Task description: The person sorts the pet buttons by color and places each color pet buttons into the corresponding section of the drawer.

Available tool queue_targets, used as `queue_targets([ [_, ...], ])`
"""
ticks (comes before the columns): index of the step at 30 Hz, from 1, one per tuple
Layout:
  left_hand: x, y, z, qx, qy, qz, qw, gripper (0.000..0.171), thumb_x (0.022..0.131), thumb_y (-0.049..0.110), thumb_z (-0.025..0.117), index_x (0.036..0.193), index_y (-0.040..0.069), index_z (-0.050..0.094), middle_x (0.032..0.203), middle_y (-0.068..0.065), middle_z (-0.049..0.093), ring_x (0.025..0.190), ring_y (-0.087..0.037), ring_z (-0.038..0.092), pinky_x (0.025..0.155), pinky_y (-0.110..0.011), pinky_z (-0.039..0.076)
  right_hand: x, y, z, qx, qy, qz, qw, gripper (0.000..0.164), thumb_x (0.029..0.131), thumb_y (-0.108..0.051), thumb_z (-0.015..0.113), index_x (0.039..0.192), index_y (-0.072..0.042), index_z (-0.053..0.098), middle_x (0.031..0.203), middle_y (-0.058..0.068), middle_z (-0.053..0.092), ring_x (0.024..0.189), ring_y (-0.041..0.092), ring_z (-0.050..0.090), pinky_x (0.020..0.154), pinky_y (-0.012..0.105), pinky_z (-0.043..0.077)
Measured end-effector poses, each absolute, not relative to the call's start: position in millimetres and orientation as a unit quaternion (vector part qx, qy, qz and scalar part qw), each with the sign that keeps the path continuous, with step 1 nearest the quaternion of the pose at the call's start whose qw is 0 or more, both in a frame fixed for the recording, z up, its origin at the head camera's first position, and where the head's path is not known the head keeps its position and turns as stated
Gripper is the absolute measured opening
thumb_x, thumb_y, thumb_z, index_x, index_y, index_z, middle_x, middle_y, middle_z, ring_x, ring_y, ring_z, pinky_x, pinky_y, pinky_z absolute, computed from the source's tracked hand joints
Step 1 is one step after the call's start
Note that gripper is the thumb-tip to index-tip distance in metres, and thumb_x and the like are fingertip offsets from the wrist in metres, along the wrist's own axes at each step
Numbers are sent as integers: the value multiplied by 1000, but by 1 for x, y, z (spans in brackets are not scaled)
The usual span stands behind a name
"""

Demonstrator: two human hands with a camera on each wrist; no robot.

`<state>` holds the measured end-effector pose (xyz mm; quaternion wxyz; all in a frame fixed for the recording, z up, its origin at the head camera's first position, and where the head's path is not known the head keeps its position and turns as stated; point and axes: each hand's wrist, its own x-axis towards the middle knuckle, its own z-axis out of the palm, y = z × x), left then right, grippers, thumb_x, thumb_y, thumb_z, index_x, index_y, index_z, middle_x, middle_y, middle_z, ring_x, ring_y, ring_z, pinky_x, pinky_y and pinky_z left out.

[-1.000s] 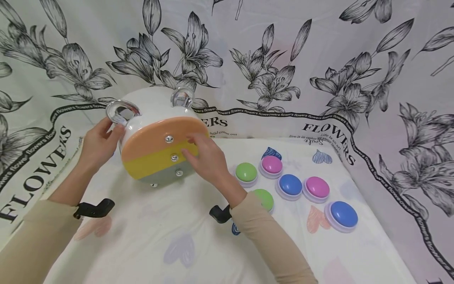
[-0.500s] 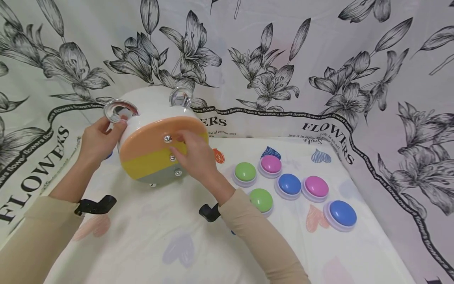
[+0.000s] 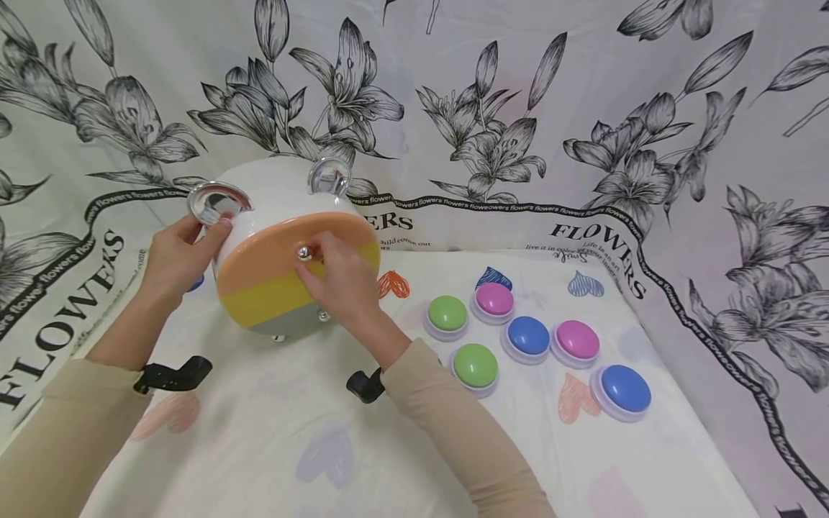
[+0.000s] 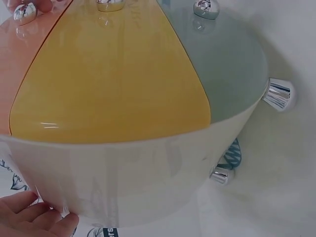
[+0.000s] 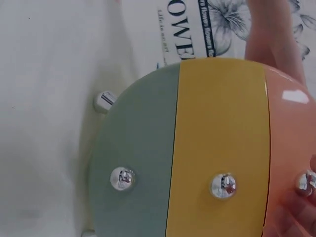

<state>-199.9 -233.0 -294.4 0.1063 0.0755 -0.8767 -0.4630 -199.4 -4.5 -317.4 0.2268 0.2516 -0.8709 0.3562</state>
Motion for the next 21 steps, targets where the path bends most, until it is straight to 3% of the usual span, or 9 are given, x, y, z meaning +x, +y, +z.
queue_targets([
  [9, -199, -232, -293, 75, -868, -479, 102, 74, 85, 60, 48, 146, 23, 27, 150, -5, 26, 135, -29, 30, 102, -48, 38, -199, -20, -316, 171, -897, 321, 251, 30, 81, -35, 67, 93, -16, 49, 75, -8, 62, 61, 6, 56, 44, 18, 37],
  [14, -200, -232, -292, 76, -867, -483, 98, 75, 84, 60, 49, 146, 23, 27, 151, -2, 22, 139, -22, 22, 104, -45, 36, -200, -23, -317, 149, -902, 311, 260, 27, 82, -35, 66, 88, -16, 48, 71, -7, 65, 52, 8, 55, 39, 19, 34],
  [21, -202, -235, -292, 84, -859, -499, 80, 78, 83, 61, 50, 147, 25, 23, 153, -2, 16, 138, -25, 23, 104, -45, 35, -201, -25, -318, 157, -898, 311, 270, 26, 83, -34, 66, 85, -15, 47, 68, -6, 65, 50, 7, 55, 37, 18, 32],
])
